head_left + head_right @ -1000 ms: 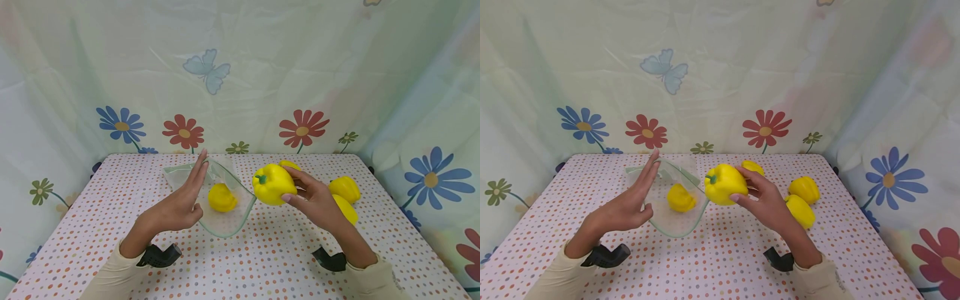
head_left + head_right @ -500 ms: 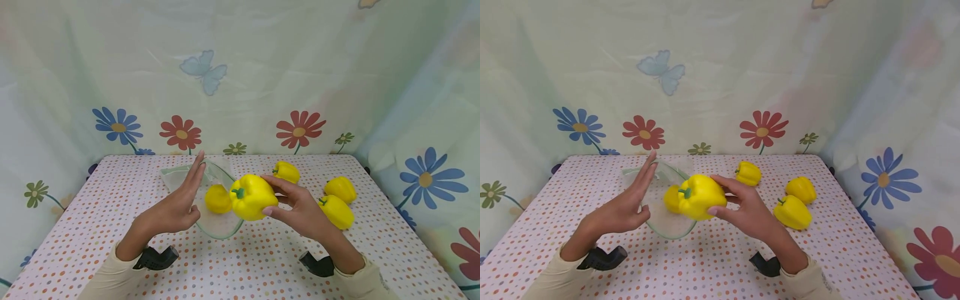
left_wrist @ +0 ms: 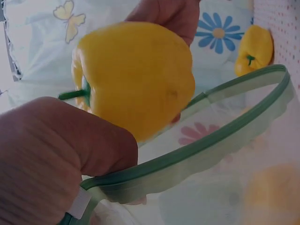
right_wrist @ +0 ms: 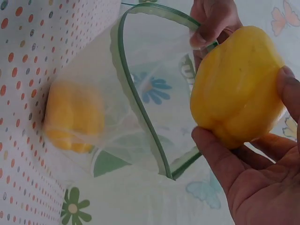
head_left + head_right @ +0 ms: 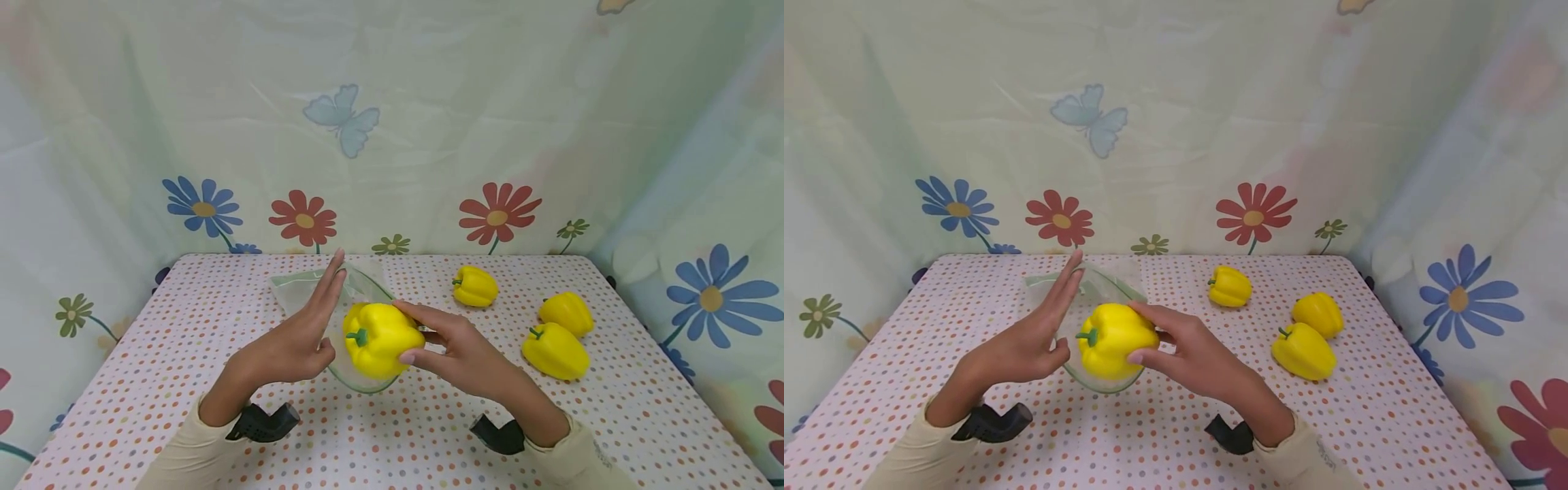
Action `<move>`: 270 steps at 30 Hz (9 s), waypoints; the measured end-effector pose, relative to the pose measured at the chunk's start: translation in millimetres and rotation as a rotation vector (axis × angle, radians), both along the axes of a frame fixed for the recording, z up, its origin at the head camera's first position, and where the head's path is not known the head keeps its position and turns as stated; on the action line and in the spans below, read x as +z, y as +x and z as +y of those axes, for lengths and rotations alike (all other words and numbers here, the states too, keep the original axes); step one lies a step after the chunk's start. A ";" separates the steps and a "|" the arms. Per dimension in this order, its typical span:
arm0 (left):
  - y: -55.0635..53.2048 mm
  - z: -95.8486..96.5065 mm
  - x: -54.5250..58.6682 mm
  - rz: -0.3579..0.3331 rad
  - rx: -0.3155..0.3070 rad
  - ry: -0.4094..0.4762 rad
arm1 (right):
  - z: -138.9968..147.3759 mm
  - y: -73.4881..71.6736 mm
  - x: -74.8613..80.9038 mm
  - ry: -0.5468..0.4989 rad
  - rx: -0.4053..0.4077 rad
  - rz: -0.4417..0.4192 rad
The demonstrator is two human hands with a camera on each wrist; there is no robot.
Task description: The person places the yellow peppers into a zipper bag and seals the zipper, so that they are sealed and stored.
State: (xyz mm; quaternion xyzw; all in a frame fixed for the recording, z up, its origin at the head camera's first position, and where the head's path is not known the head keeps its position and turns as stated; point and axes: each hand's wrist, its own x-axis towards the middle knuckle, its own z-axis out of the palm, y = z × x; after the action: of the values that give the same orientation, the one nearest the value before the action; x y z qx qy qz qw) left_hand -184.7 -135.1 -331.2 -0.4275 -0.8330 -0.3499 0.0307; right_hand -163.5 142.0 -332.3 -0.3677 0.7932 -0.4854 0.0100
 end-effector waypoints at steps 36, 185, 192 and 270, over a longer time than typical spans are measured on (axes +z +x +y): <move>4.5 3.0 0.8 0.062 -0.041 -0.009 | -43.9 -19.4 -19.0 0.354 -0.066 -0.011; 4.0 -20.4 14.7 0.119 0.105 -0.005 | 87.7 -125.3 -101.8 0.080 -0.831 -0.388; 4.5 -20.3 14.5 0.107 0.107 -0.003 | 87.1 -125.8 -102.6 0.103 -0.753 -0.355; 4.3 -16.0 12.6 0.076 0.095 0.002 | -10.9 -12.3 -1.7 -0.127 0.116 0.083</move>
State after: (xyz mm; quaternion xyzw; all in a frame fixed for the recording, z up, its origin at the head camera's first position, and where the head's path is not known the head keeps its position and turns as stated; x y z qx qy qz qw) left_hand -180.4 -151.1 -318.6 -0.4004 -0.8503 -0.3323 0.0791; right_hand -175.8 131.1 -333.9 -0.4326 0.7379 -0.5177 -0.0183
